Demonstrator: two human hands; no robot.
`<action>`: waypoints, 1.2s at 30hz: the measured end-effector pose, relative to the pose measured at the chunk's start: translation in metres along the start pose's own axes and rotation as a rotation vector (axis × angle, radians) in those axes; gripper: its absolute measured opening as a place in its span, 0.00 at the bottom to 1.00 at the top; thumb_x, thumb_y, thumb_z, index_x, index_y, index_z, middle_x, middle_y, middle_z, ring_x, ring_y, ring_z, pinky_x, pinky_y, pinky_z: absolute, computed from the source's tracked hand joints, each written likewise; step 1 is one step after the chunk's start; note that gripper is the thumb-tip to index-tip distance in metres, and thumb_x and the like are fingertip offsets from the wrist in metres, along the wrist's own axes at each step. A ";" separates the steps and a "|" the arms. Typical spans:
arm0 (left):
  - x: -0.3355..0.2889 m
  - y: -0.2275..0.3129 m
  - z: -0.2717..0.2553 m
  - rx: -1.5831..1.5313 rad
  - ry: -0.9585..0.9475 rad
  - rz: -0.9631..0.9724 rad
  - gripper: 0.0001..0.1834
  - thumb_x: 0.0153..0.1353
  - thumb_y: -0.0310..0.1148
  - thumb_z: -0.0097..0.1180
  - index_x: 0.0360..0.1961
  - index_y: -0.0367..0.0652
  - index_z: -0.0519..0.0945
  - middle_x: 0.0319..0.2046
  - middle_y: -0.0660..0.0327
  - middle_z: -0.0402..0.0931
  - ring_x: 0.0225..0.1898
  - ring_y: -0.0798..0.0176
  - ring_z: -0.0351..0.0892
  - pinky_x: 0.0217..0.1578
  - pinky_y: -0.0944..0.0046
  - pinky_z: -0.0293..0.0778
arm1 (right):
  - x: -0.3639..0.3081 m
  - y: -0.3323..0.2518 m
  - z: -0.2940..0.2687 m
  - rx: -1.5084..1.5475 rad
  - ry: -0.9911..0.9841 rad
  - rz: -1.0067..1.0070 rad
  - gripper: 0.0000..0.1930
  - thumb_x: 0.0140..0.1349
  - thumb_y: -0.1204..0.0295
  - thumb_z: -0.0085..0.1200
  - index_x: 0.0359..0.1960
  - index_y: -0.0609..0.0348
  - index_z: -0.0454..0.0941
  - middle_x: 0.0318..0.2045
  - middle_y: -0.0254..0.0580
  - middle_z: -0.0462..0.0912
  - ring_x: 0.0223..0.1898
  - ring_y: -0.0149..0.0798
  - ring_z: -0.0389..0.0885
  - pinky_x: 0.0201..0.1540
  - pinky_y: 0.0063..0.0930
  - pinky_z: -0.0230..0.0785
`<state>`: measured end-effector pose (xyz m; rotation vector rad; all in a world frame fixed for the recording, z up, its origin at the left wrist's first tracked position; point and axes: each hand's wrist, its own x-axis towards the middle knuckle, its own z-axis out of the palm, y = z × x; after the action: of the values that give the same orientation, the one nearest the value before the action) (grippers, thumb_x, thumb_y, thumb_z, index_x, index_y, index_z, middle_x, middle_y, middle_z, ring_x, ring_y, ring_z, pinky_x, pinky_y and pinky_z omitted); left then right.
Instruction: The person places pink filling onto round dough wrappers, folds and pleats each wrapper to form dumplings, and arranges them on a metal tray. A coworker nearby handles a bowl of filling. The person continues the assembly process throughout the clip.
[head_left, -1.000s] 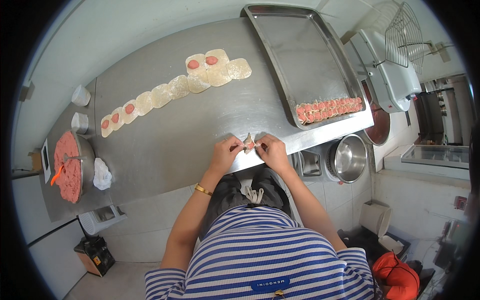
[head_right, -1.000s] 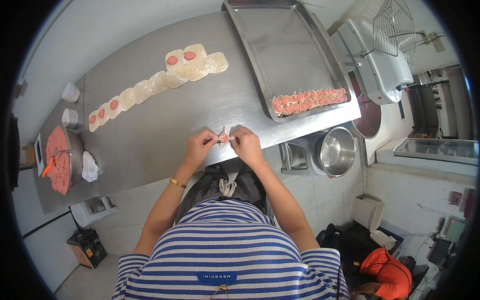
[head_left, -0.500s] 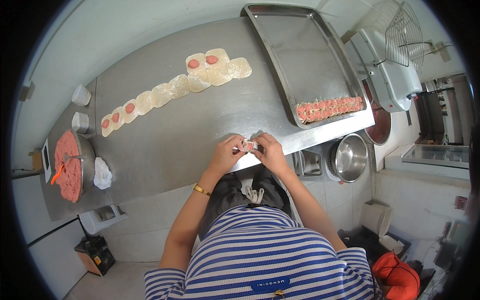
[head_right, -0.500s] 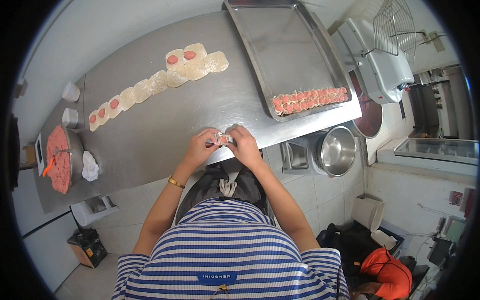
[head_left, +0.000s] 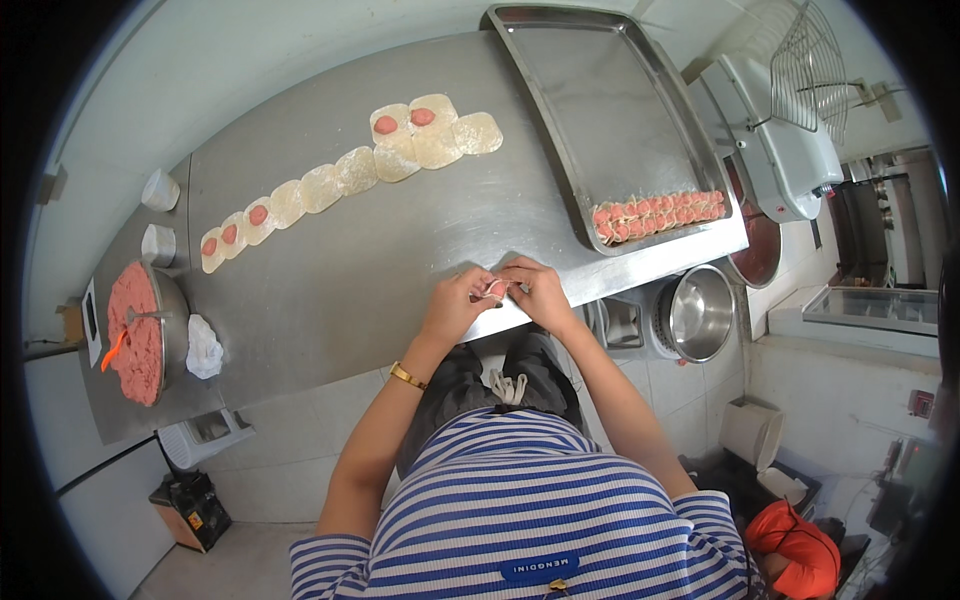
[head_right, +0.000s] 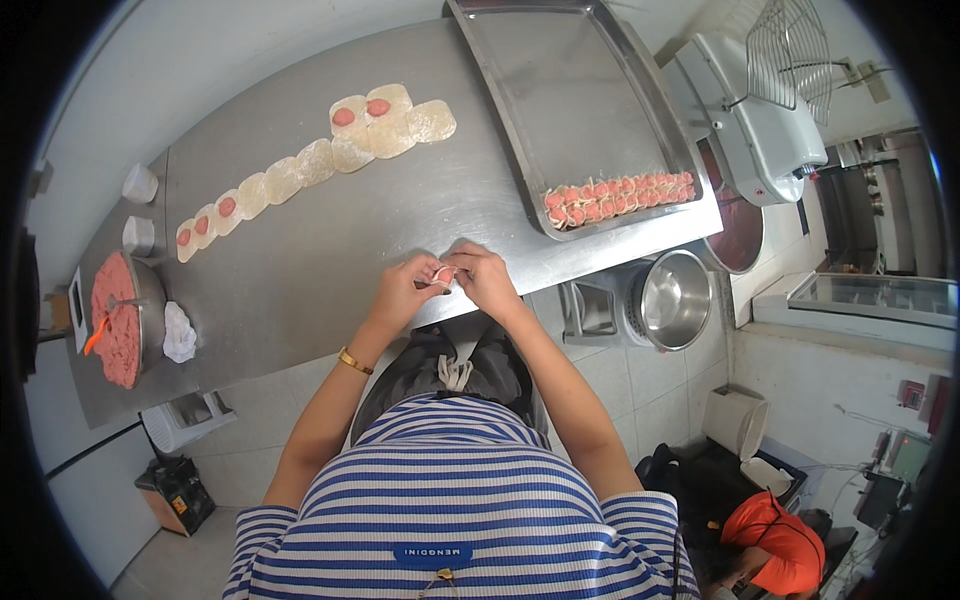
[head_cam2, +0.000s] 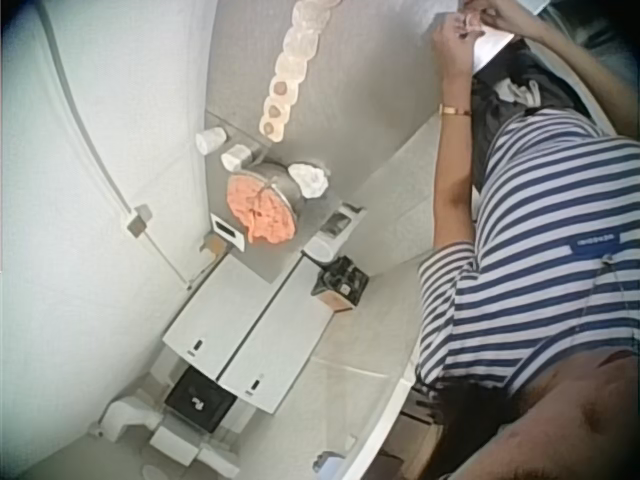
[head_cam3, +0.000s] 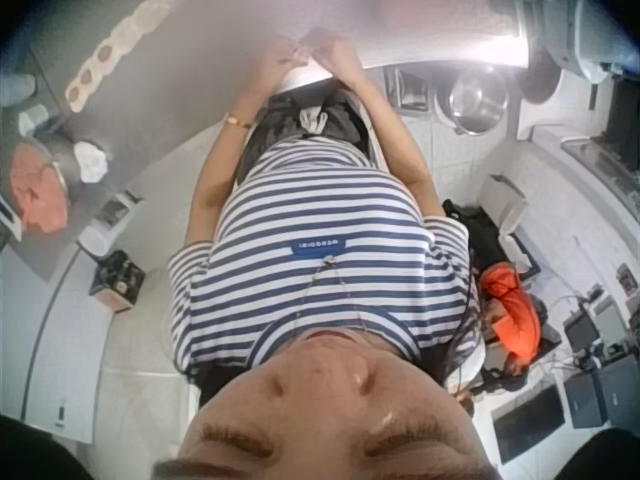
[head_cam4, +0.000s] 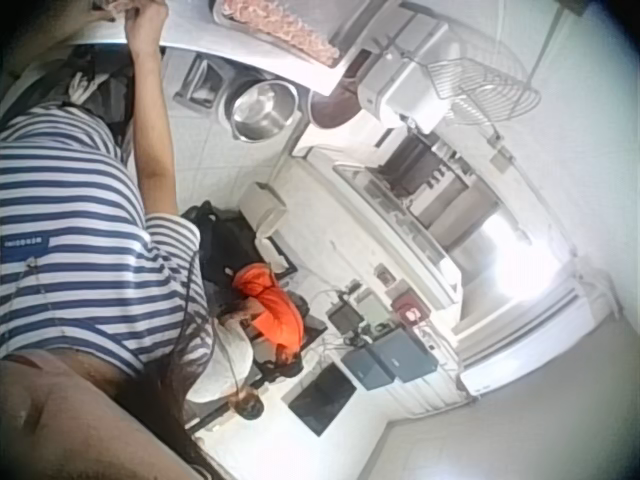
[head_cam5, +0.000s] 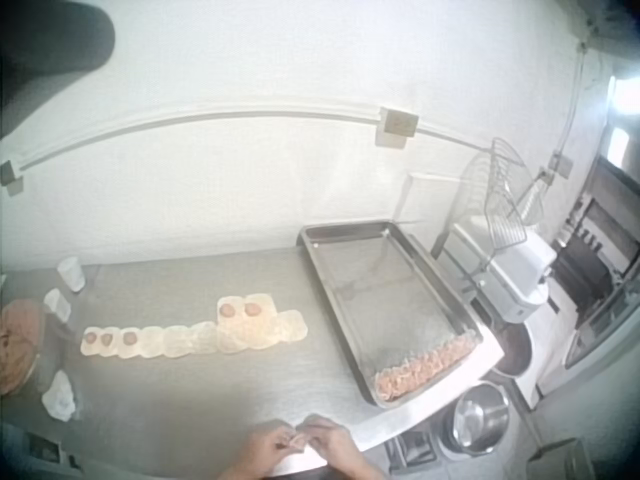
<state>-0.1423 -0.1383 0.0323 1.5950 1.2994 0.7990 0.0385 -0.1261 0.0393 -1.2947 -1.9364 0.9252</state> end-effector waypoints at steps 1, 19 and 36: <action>0.000 -0.002 -0.002 -0.015 -0.033 0.014 0.18 0.46 0.24 0.70 0.39 0.37 0.79 0.30 0.55 0.82 0.34 0.64 0.84 0.38 0.66 0.79 | 0.001 -0.001 -0.002 0.027 0.002 0.015 0.22 0.43 0.87 0.57 0.44 0.60 0.80 0.38 0.43 0.80 0.36 0.45 0.80 0.37 0.33 0.73; 0.006 0.004 -0.001 0.062 -0.038 0.047 0.16 0.45 0.26 0.71 0.33 0.37 0.77 0.24 0.56 0.80 0.28 0.64 0.83 0.32 0.67 0.77 | -0.004 -0.011 -0.009 -0.128 -0.005 0.069 0.18 0.42 0.86 0.60 0.39 0.64 0.79 0.35 0.45 0.79 0.33 0.45 0.81 0.37 0.32 0.74; 0.000 0.003 0.002 0.062 -0.041 0.042 0.14 0.47 0.25 0.69 0.33 0.37 0.76 0.25 0.55 0.81 0.28 0.65 0.83 0.32 0.67 0.77 | -0.010 -0.018 0.003 -0.128 0.020 -0.003 0.18 0.42 0.88 0.55 0.37 0.61 0.78 0.37 0.46 0.78 0.39 0.53 0.78 0.40 0.40 0.73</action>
<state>-0.1390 -0.1387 0.0338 1.6840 1.2758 0.7548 0.0299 -0.1407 0.0511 -1.3675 -2.0087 0.7949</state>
